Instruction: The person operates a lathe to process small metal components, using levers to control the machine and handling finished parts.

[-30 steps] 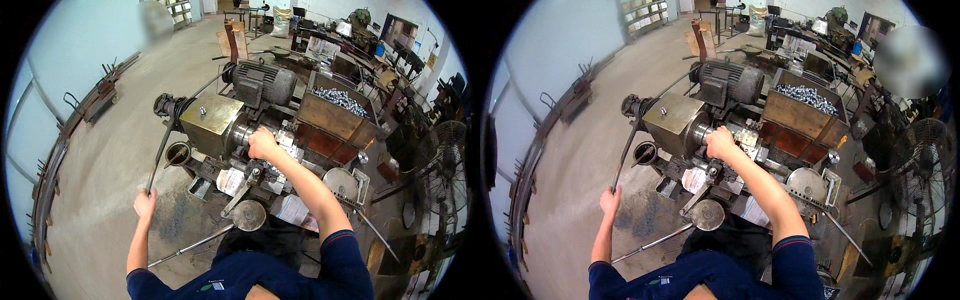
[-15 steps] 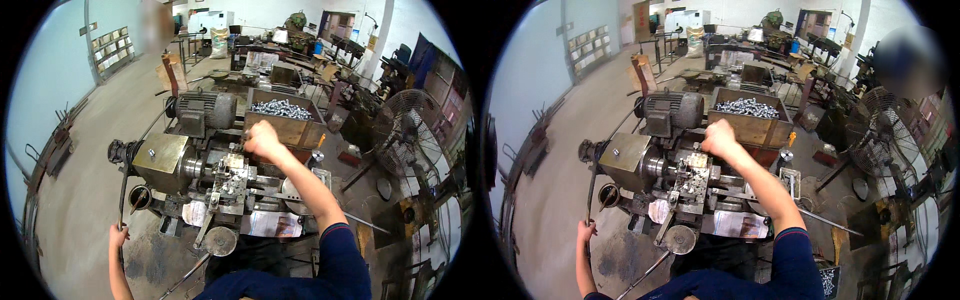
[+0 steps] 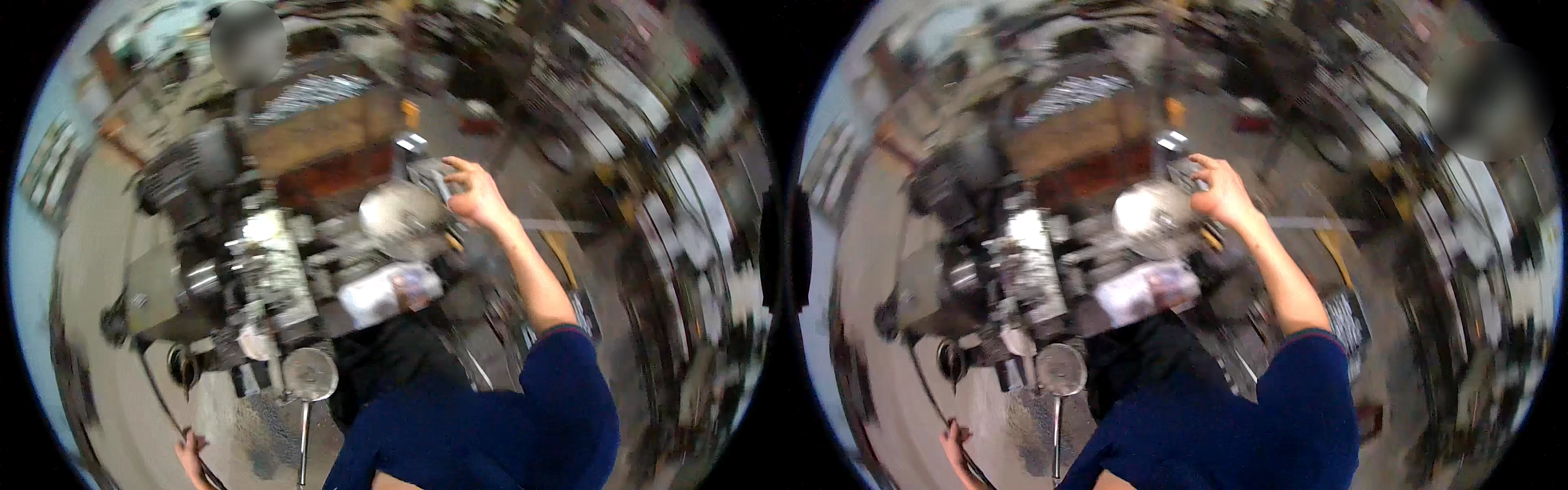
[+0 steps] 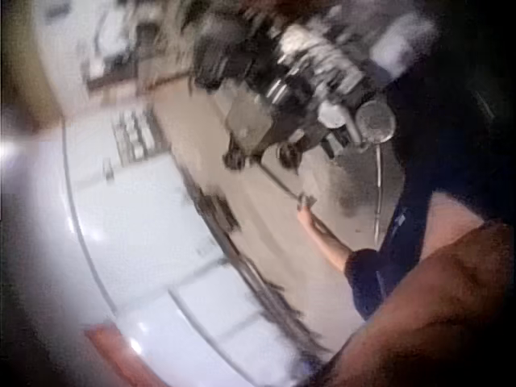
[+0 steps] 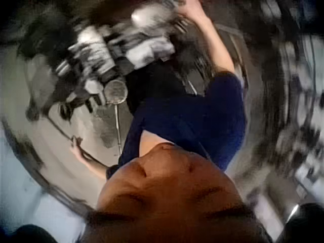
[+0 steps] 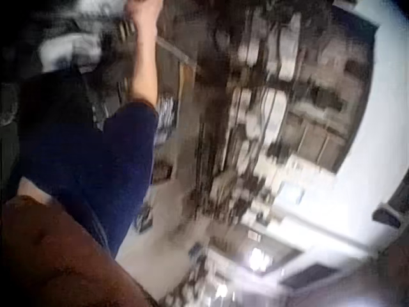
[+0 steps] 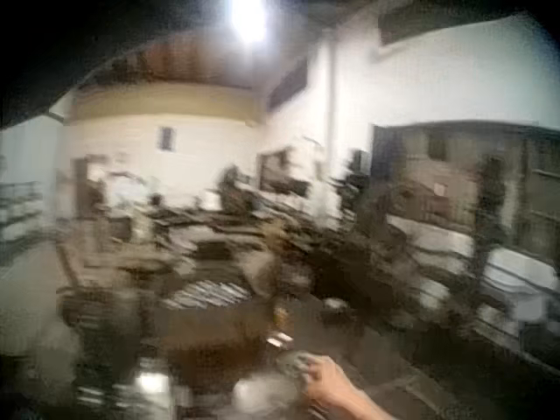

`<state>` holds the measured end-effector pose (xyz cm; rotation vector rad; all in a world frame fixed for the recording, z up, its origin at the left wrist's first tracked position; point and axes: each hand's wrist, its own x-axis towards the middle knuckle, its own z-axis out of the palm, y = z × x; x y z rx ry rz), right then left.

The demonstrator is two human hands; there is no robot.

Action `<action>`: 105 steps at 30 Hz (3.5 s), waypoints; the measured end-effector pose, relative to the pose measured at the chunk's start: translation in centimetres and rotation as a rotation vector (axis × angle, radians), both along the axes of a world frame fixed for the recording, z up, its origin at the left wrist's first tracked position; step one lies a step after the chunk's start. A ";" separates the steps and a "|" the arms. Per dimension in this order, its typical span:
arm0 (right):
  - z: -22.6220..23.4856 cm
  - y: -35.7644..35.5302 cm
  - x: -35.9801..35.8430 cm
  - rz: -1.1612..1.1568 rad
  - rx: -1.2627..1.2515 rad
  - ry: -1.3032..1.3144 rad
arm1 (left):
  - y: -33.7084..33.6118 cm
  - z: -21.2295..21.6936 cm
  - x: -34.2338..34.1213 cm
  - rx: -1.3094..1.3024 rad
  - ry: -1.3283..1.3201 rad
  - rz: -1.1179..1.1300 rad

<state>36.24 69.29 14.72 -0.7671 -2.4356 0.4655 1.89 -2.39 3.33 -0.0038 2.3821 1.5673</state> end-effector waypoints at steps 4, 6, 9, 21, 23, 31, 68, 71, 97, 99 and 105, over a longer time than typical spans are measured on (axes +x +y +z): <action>-5.4 1.2 18.1 -0.563 -0.284 -0.267 | 0.9 -1.4 -2.0 0.052 -0.135 -0.042; -8.4 -1.4 25.2 -0.665 -0.151 -0.191 | 6.2 3.6 1.3 -0.047 -0.148 -0.062; -19.5 -1.2 35.4 -0.720 -0.172 -0.700 | -3.8 -3.2 -6.1 0.186 -0.242 -0.005; -19.8 -8.6 34.1 -1.123 -0.436 -0.930 | 3.1 -0.1 -0.3 0.156 -0.070 -0.007; -20.2 -7.4 34.9 -1.111 -0.554 -0.942 | 3.4 -0.1 0.0 0.161 -0.069 -0.015; -19.7 -6.6 36.4 -0.967 -0.576 -1.135 | 3.4 -0.8 -0.5 0.202 -0.089 -0.035; 1.9 -21.5 -10.5 0.882 0.033 0.172 | 36.3 10.7 12.9 0.482 0.005 -0.804; 2.3 -21.6 -10.5 0.898 -0.096 0.222 | 36.0 10.4 12.6 0.710 -0.129 -0.818; 0.8 -19.8 -16.1 0.987 -0.598 0.007 | 33.9 8.8 10.0 1.036 -0.431 -0.655; 0.9 -20.1 -17.5 1.035 -0.432 0.040 | 33.0 9.3 9.5 0.909 -0.297 -0.664; 0.3 -19.1 -24.4 1.195 0.306 0.090 | 27.6 11.1 7.1 0.369 0.141 -0.710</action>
